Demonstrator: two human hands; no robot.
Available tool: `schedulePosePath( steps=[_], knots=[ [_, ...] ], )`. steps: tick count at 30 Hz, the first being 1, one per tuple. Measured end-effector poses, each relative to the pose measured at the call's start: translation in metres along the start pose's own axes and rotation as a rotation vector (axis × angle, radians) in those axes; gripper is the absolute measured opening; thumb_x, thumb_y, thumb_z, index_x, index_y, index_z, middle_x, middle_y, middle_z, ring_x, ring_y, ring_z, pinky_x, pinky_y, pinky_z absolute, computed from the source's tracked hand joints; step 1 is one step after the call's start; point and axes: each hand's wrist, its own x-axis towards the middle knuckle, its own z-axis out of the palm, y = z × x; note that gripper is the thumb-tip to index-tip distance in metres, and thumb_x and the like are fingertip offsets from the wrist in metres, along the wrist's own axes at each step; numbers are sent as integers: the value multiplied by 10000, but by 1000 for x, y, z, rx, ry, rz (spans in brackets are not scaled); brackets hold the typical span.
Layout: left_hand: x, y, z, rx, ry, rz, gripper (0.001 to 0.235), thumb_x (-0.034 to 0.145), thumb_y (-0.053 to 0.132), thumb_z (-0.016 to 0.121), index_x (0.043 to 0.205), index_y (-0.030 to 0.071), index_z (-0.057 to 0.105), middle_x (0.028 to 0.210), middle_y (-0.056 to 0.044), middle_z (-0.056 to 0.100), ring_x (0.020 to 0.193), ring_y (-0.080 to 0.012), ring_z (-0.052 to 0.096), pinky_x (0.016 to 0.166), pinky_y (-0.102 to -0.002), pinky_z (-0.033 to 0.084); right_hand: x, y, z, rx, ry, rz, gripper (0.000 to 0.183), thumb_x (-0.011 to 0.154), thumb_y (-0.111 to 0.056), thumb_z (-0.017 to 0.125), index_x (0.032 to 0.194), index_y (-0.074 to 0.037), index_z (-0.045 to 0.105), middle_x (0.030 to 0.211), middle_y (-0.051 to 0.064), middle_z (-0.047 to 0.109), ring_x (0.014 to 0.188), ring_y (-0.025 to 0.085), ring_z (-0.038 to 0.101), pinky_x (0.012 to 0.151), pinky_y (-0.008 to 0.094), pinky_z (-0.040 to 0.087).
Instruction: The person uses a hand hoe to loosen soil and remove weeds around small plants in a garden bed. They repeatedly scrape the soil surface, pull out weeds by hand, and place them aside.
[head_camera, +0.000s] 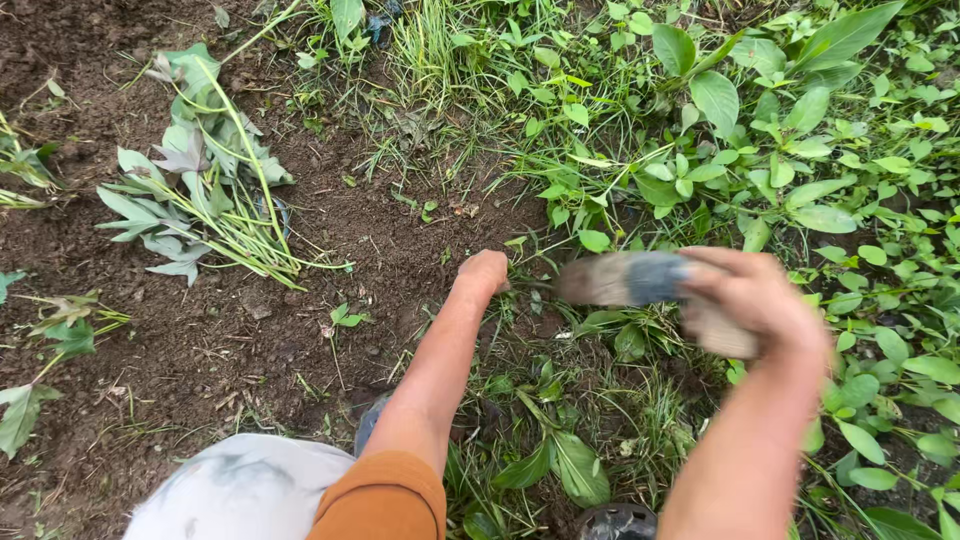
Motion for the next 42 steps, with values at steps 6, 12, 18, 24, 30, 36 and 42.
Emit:
schedulePosePath(
  steps=[6, 12, 18, 24, 30, 36, 42],
  knots=[
    [-22, 22, 12, 174, -163, 103, 470, 723, 248, 917, 1089, 14, 738, 1155, -184, 715, 1107, -343, 688, 940, -439, 573, 58, 56, 84, 52, -222, 73, 480, 891, -87, 642, 1371, -97, 650, 849, 162, 703, 590, 232, 630, 534, 401, 549],
    [5, -8, 28, -211, -65, 41, 298, 778, 49, 771, 1073, 30, 733, 1058, -208, 741, 957, -368, 755, 829, -473, 635, -15, -3, 15, -118, -12, 50, 482, 911, -174, 685, 1393, -155, 674, 765, 133, 694, 580, 211, 596, 520, 383, 492],
    [32, -22, 48, -215, -44, 65, 350, 697, 40, 820, 1040, 67, 753, 1036, -171, 758, 945, -334, 758, 832, -435, 624, -9, -8, 63, -102, -46, 31, 414, 893, -106, 732, 1304, -55, 720, 884, 44, 739, 649, 153, 658, 565, 316, 534],
    [39, -13, 46, -143, -17, 70, 590, 611, 135, 950, 1151, 95, 717, 1117, -149, 699, 1031, -329, 678, 887, -425, 570, 57, 71, 92, 100, -219, 44, 501, 869, -89, 629, 1368, -56, 637, 781, 151, 694, 528, 221, 616, 483, 391, 523],
    [14, -21, 29, -264, -33, 52, 507, 690, 24, 833, 1173, 90, 693, 1074, -166, 747, 924, -320, 723, 768, -395, 599, -4, 3, 50, -120, -149, -9, 521, 875, -138, 695, 1395, -143, 676, 759, 133, 692, 555, 201, 586, 508, 382, 495],
    [-3, -35, 13, -621, -133, -126, 468, 790, -86, 679, 1210, 115, 632, 1061, -158, 724, 745, -284, 747, 562, -378, 635, -46, -50, 11, -163, -3, -58, 553, 930, -154, 703, 1482, -193, 685, 826, 153, 747, 625, 242, 650, 524, 443, 543],
    [-17, -42, -1, -573, 0, -141, 435, 807, -16, 704, 1221, 106, 643, 1085, -167, 710, 846, -332, 744, 646, -449, 638, 52, 33, 104, -92, -262, 62, 596, 849, -4, 624, 1430, -137, 611, 797, 137, 739, 560, 209, 645, 522, 387, 545]
  ],
)
